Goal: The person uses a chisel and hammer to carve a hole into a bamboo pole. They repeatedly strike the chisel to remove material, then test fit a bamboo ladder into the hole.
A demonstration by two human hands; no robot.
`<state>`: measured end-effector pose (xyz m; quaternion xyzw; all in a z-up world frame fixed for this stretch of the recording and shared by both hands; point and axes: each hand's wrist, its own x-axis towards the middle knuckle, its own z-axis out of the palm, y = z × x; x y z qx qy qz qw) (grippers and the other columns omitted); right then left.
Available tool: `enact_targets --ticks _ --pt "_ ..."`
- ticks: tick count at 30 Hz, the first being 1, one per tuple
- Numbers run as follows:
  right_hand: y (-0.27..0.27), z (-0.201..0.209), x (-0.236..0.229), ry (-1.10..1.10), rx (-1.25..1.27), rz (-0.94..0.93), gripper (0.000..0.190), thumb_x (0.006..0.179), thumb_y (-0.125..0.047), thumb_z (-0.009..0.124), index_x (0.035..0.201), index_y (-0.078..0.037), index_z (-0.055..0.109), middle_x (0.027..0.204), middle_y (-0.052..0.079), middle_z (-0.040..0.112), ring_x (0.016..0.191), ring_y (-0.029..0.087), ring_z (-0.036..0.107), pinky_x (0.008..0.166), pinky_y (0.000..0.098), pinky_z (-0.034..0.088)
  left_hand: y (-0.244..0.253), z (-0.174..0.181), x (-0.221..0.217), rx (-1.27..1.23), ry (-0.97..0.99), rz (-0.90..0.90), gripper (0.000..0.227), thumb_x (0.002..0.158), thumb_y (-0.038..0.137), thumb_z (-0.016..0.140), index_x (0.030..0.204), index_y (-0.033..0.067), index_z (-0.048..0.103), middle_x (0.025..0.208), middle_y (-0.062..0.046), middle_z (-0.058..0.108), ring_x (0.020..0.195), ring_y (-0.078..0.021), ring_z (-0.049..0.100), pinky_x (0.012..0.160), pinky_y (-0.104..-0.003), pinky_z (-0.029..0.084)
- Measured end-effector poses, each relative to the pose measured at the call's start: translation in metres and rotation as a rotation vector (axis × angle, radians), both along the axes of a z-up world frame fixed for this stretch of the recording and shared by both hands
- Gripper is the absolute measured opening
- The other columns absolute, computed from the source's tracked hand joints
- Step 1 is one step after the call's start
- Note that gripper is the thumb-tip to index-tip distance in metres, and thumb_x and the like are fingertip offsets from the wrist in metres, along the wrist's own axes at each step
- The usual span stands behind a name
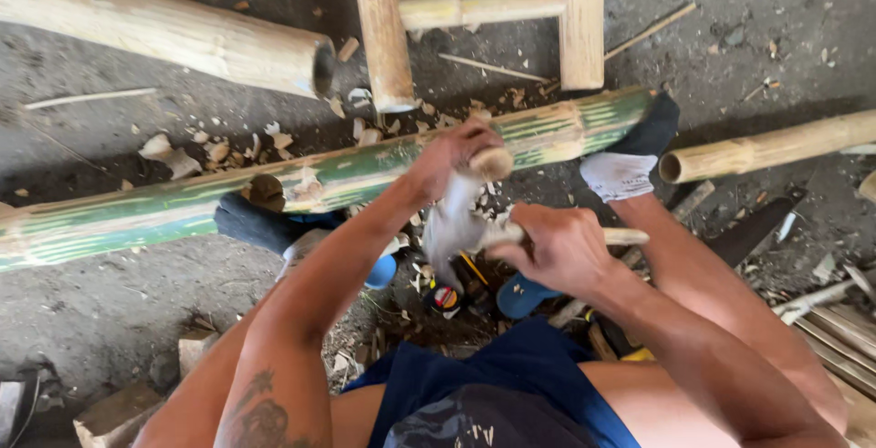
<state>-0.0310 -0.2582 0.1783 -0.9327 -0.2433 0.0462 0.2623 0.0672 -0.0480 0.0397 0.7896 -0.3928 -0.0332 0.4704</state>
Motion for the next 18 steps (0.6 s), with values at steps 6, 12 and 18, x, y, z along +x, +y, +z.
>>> enact_targets --ticks 6,12,18 --pt "-0.016 -0.053 0.012 0.330 -0.106 -0.288 0.045 0.097 -0.053 0.062 0.098 -0.010 0.073 0.056 0.009 0.061 0.045 0.023 0.059 0.048 0.0419 0.048 0.006 -0.023 -0.008 0.186 0.138 0.064 0.044 0.085 0.008 0.080 0.125 0.0202 0.067 0.125 -0.002 0.063 0.118 -0.0224 0.066 0.101 -0.033 0.061" --pt "-0.062 -0.080 -0.002 0.311 0.186 -0.527 0.043 0.102 -0.044 0.057 0.101 -0.003 0.069 0.058 0.011 0.055 0.051 0.016 0.051 0.050 0.0381 0.044 0.008 -0.049 -0.064 0.442 -0.253 0.034 0.060 0.068 0.007 0.085 0.121 0.0275 0.066 0.132 0.001 0.057 0.131 -0.0343 0.057 0.091 -0.035 0.061" --pt "-0.075 -0.060 -0.031 0.236 0.280 -0.508 0.043 0.100 -0.045 0.062 0.094 -0.002 0.065 0.056 0.011 0.050 0.050 0.016 0.044 0.049 0.0381 0.041 0.000 -0.015 -0.071 0.293 0.032 0.176 0.063 0.069 0.016 0.088 0.127 0.0195 0.062 0.135 -0.004 0.054 0.126 -0.0326 0.056 0.099 -0.043 0.060"
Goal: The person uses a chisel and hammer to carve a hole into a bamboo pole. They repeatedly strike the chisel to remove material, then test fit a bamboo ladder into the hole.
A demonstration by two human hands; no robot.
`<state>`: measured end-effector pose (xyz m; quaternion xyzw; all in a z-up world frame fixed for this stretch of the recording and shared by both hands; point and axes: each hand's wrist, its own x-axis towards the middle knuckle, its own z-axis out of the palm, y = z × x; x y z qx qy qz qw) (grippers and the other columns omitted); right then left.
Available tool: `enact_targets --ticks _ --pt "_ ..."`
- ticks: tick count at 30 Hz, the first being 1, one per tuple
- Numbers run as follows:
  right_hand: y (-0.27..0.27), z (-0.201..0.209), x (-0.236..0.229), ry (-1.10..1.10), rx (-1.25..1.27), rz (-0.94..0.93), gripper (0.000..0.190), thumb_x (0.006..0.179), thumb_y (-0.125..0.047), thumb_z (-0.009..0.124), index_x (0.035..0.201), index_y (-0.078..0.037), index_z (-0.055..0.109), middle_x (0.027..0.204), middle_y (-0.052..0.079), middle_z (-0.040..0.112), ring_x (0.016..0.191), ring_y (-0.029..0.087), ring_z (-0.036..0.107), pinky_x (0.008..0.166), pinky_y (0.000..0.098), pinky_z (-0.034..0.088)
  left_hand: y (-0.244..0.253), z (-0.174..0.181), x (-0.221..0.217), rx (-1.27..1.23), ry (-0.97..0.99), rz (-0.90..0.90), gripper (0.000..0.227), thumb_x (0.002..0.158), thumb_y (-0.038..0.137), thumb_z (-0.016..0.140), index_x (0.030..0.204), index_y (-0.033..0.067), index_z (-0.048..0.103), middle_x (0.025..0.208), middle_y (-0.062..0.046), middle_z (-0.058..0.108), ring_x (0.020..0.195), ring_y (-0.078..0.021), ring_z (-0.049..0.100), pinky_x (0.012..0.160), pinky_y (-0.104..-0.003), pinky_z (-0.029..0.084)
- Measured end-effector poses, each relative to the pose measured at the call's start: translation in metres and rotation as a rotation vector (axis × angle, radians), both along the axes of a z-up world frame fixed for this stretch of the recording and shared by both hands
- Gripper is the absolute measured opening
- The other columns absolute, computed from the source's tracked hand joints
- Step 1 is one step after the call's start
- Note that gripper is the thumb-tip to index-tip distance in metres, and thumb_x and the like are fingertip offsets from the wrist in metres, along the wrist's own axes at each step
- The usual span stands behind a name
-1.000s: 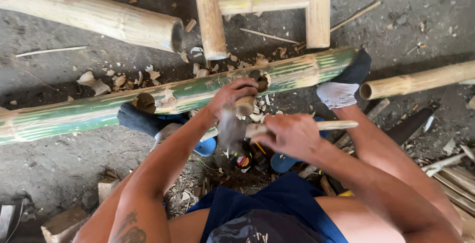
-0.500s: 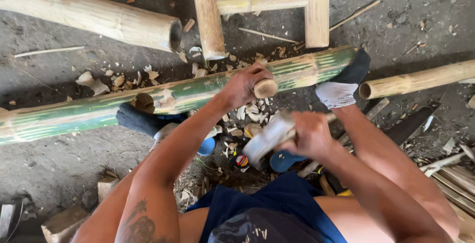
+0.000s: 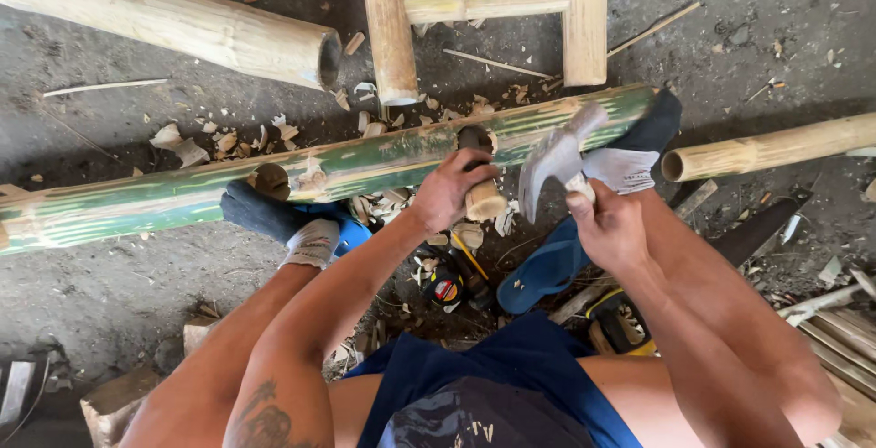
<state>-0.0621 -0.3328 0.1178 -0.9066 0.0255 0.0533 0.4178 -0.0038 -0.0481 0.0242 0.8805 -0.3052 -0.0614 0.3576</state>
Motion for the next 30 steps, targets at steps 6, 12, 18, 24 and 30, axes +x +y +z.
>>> enact_targets --ticks 6,12,18,24,30 --pt "0.006 0.013 -0.025 -0.093 -0.057 0.120 0.044 0.099 -0.044 0.067 0.082 -0.004 0.058 0.059 0.012 0.048 0.049 0.027 0.044 0.049 0.0374 0.043 -0.004 0.025 -0.017 -0.001 -0.084 0.066 0.062 0.071 0.015 0.086 0.128 0.0225 0.063 0.137 -0.003 0.053 0.131 -0.0317 0.057 0.101 -0.041 0.062" --pt "0.013 0.008 -0.037 -0.173 -0.008 0.242 0.027 0.088 -0.035 0.072 0.081 -0.010 0.065 0.059 0.009 0.058 0.048 0.025 0.059 0.048 0.0378 0.048 -0.009 0.028 -0.011 -0.079 -0.046 0.110 0.061 0.064 0.023 0.090 0.118 0.0210 0.063 0.130 -0.005 0.053 0.123 -0.0335 0.057 0.090 -0.042 0.062" --pt "0.022 0.001 -0.026 -0.138 -0.188 0.275 0.031 0.087 -0.033 0.078 0.079 -0.007 0.063 0.061 0.010 0.058 0.052 0.030 0.059 0.048 0.0421 0.047 -0.012 0.031 0.004 -0.041 -0.033 0.174 0.055 0.076 0.016 0.089 0.124 0.0233 0.062 0.135 -0.002 0.055 0.120 -0.0292 0.064 0.089 -0.037 0.066" --pt "0.040 -0.001 0.003 -0.673 -0.068 0.550 0.020 0.077 -0.017 0.076 0.069 -0.010 0.059 0.057 0.010 0.055 0.046 0.029 0.055 0.043 0.0436 0.042 -0.009 0.026 0.022 -0.068 -0.021 0.158 0.053 0.074 0.017 0.087 0.120 0.0202 0.062 0.128 -0.003 0.058 0.109 -0.0299 0.069 0.086 -0.037 0.065" --pt "0.052 0.004 0.028 -0.198 0.077 0.260 0.022 0.090 -0.027 0.069 0.082 -0.007 0.064 0.062 0.012 0.059 0.051 0.029 0.061 0.052 0.0405 0.050 -0.007 0.028 0.039 -0.080 0.044 0.143 0.050 0.075 0.011 0.082 0.121 0.0181 0.065 0.131 -0.007 0.060 0.105 -0.0290 0.072 0.086 -0.039 0.064"
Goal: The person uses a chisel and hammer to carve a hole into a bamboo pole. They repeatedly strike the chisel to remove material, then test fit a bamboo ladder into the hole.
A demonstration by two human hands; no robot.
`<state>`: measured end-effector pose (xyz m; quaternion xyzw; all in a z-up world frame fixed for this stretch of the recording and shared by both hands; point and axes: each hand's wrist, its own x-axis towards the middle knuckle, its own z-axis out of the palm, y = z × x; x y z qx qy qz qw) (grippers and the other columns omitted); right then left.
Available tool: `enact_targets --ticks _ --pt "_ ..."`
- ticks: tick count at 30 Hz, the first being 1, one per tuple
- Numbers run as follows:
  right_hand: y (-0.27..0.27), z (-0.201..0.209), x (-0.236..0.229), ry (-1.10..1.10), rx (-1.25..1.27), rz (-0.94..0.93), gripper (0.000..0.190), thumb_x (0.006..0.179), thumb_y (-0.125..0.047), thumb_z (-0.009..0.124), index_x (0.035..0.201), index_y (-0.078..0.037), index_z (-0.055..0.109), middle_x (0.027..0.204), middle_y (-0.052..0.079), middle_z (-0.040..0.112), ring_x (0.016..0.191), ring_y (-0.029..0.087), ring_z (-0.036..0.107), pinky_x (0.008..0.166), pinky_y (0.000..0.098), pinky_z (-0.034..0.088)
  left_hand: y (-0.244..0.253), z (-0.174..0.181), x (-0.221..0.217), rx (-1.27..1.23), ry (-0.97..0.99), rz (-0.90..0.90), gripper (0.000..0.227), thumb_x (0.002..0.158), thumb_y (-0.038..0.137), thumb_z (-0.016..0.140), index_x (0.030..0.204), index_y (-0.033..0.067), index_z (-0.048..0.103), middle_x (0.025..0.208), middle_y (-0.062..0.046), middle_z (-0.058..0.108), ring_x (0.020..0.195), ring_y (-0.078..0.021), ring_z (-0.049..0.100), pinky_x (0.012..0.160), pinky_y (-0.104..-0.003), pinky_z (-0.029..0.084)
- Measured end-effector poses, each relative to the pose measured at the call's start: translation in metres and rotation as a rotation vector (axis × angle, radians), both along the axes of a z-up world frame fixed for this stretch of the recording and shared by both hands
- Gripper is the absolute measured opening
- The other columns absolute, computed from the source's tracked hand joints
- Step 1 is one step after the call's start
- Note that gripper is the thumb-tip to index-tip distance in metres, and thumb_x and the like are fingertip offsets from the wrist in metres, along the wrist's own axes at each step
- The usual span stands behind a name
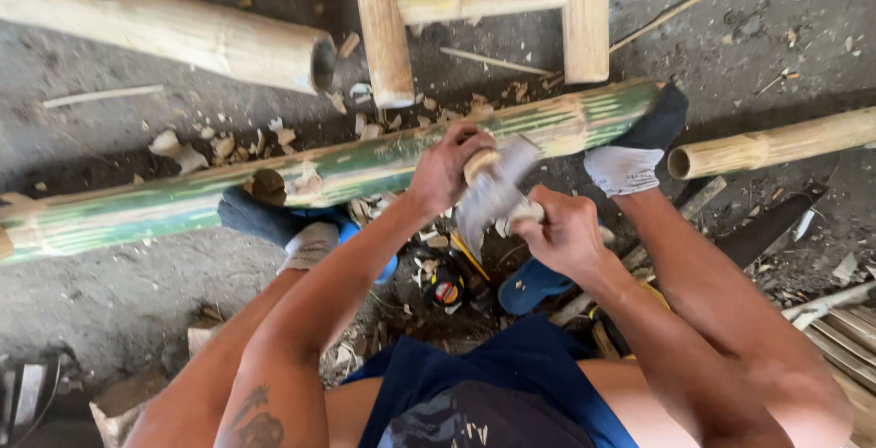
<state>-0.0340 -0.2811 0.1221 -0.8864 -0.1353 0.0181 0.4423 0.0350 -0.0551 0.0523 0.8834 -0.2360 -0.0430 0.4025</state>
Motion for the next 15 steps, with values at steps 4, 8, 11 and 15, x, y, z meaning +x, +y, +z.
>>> enact_targets --ticks 4,8,11,15 --pt "0.001 -0.014 -0.006 -0.258 0.011 0.066 0.028 0.101 -0.034 0.062 0.094 -0.007 0.066 0.069 0.017 0.062 0.063 0.038 0.062 0.061 0.0462 0.050 -0.002 -0.013 -0.004 0.029 0.024 0.042 0.048 0.079 0.012 0.081 0.124 0.0157 0.063 0.127 -0.004 0.060 0.109 -0.0291 0.070 0.082 -0.038 0.064" --pt "-0.003 -0.031 0.007 0.180 -0.202 -0.112 0.038 0.097 -0.042 0.067 0.097 -0.005 0.071 0.058 0.015 0.057 0.052 0.035 0.058 0.051 0.0456 0.046 -0.012 -0.019 -0.019 -0.102 0.475 0.151 0.052 0.087 0.017 0.082 0.132 0.0185 0.057 0.128 -0.003 0.060 0.115 -0.0279 0.070 0.098 -0.034 0.064" --pt "-0.018 -0.037 -0.012 0.228 -0.155 -0.164 0.042 0.099 -0.045 0.063 0.097 -0.004 0.070 0.057 0.013 0.053 0.047 0.027 0.051 0.049 0.0417 0.043 -0.013 -0.030 -0.053 0.280 -0.347 -0.195 0.059 0.062 0.001 0.084 0.110 0.0310 0.068 0.136 0.000 0.060 0.133 -0.0343 0.061 0.098 -0.036 0.056" --pt "-0.039 -0.020 -0.032 0.208 -0.037 -0.217 0.047 0.101 -0.048 0.061 0.095 -0.002 0.066 0.055 0.009 0.048 0.052 0.014 0.041 0.048 0.0353 0.040 -0.002 -0.031 -0.047 0.166 -0.106 -0.163 0.071 0.057 -0.004 0.086 0.122 0.0191 0.068 0.134 -0.008 0.060 0.129 -0.0402 0.056 0.096 -0.042 0.052"
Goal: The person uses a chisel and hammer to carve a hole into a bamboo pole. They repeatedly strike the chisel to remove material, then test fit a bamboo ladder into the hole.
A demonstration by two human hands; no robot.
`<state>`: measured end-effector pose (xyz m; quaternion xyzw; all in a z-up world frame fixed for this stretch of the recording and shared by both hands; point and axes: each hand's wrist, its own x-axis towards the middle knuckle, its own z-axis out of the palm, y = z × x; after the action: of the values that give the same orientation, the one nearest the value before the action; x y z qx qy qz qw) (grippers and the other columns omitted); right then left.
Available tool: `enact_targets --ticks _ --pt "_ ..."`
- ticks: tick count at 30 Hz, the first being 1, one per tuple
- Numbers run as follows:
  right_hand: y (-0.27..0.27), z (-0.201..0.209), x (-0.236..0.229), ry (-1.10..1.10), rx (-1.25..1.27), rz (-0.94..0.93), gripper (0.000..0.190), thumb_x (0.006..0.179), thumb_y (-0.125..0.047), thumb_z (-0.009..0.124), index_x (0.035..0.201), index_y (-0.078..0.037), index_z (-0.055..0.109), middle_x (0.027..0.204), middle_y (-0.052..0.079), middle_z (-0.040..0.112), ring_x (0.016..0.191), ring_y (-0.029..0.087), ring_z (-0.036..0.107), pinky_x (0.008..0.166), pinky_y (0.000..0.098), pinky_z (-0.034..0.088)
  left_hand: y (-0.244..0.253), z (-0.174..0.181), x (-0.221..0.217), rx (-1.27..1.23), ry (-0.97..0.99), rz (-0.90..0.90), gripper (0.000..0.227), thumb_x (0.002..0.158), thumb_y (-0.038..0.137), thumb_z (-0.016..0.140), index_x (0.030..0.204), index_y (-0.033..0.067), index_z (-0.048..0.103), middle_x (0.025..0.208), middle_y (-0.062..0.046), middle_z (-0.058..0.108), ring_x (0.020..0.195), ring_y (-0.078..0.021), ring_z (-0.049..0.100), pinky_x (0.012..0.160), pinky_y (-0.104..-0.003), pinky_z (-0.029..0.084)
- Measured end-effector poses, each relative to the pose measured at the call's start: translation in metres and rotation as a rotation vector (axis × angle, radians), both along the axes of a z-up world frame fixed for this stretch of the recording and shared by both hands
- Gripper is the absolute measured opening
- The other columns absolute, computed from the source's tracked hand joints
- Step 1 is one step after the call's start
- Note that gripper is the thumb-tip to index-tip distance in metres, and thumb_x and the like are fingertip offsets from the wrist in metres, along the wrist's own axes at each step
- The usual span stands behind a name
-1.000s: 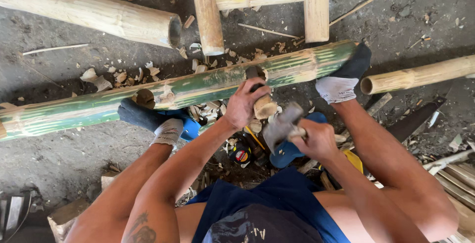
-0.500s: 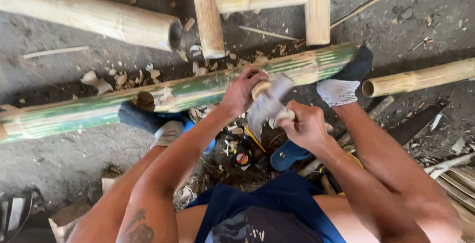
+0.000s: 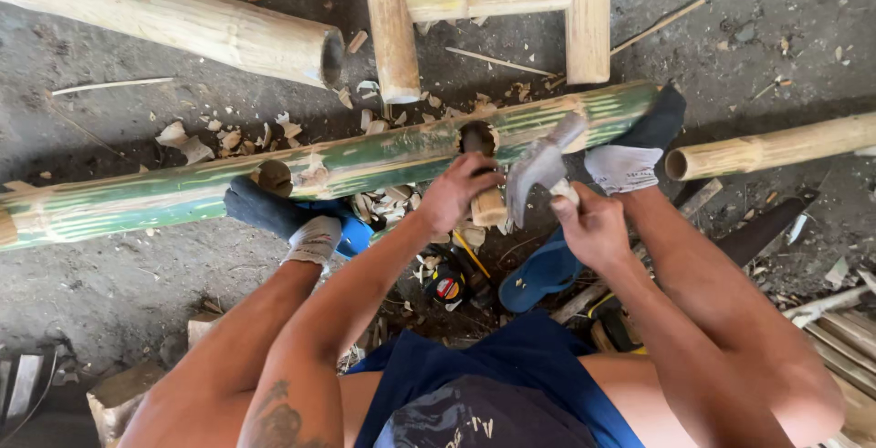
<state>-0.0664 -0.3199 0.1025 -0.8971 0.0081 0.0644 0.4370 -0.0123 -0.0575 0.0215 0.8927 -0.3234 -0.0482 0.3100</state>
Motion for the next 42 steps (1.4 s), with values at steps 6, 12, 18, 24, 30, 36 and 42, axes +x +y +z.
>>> enact_targets --ticks 6,12,18,24,30,36,42 --pt "0.019 0.042 0.018 -0.266 0.114 0.122 0.044 0.104 -0.045 0.062 0.093 -0.003 0.062 0.063 0.007 0.052 0.060 0.010 0.048 0.056 0.0311 0.045 0.010 0.014 0.065 -0.332 0.180 0.066 0.058 0.066 0.002 0.086 0.119 0.0181 0.067 0.126 -0.003 0.064 0.123 -0.0290 0.065 0.105 -0.037 0.055" --pt "0.045 -0.029 0.063 0.077 -0.232 0.130 0.045 0.110 -0.042 0.061 0.098 0.000 0.071 0.068 0.016 0.061 0.061 0.018 0.053 0.060 0.0384 0.049 0.010 -0.017 0.074 -0.235 0.589 0.087 0.050 0.084 0.012 0.085 0.128 0.0226 0.066 0.128 -0.002 0.066 0.113 -0.0244 0.071 0.105 -0.035 0.057" --pt "-0.015 -0.155 0.001 0.102 0.194 -0.107 0.052 0.111 -0.047 0.053 0.120 0.001 0.071 0.081 0.026 0.061 0.071 0.045 0.060 0.065 0.0438 0.048 0.003 -0.018 0.003 0.103 -0.070 -0.480 0.073 0.059 0.013 0.092 0.124 0.0260 0.063 0.125 -0.004 0.064 0.123 -0.0317 0.055 0.109 -0.048 0.044" --pt "-0.040 -0.190 -0.041 0.395 -0.341 -0.116 0.050 0.107 -0.047 0.053 0.101 -0.002 0.075 0.085 0.025 0.070 0.085 0.046 0.067 0.074 0.0535 0.052 -0.002 0.012 -0.037 0.366 0.193 -0.672 0.072 0.071 0.018 0.087 0.131 0.0240 0.048 0.117 -0.006 0.061 0.118 -0.0323 0.058 0.102 -0.048 0.050" --pt "-0.006 -0.155 -0.023 -0.011 -0.242 0.074 0.028 0.095 -0.031 0.067 0.106 -0.006 0.070 0.101 0.020 0.071 0.089 0.043 0.069 0.074 0.0511 0.054 -0.002 -0.032 -0.045 0.572 0.412 -0.435 0.061 0.086 0.020 0.073 0.139 0.0310 0.045 0.133 -0.012 0.053 0.108 -0.0384 0.065 0.086 -0.050 0.059" --pt "0.016 -0.137 0.090 -0.329 -0.043 -0.031 0.019 0.095 -0.015 0.068 0.110 -0.003 0.067 0.106 0.019 0.068 0.094 0.036 0.071 0.083 0.0457 0.056 0.006 -0.044 -0.017 0.320 0.394 -0.313 0.045 0.090 0.031 0.073 0.130 0.0236 0.053 0.130 -0.010 0.060 0.106 -0.0340 0.069 0.085 -0.049 0.059" --pt "-0.023 -0.168 0.193 -0.238 -0.362 -0.317 0.058 0.091 -0.022 0.078 0.137 0.000 0.051 0.133 0.027 0.054 0.123 0.046 0.054 0.100 0.0508 0.047 0.031 -0.040 0.102 -0.133 -0.016 0.329 0.030 0.095 0.020 0.072 0.124 0.0164 0.064 0.131 -0.009 0.067 0.111 -0.0265 0.071 0.093 -0.040 0.063"
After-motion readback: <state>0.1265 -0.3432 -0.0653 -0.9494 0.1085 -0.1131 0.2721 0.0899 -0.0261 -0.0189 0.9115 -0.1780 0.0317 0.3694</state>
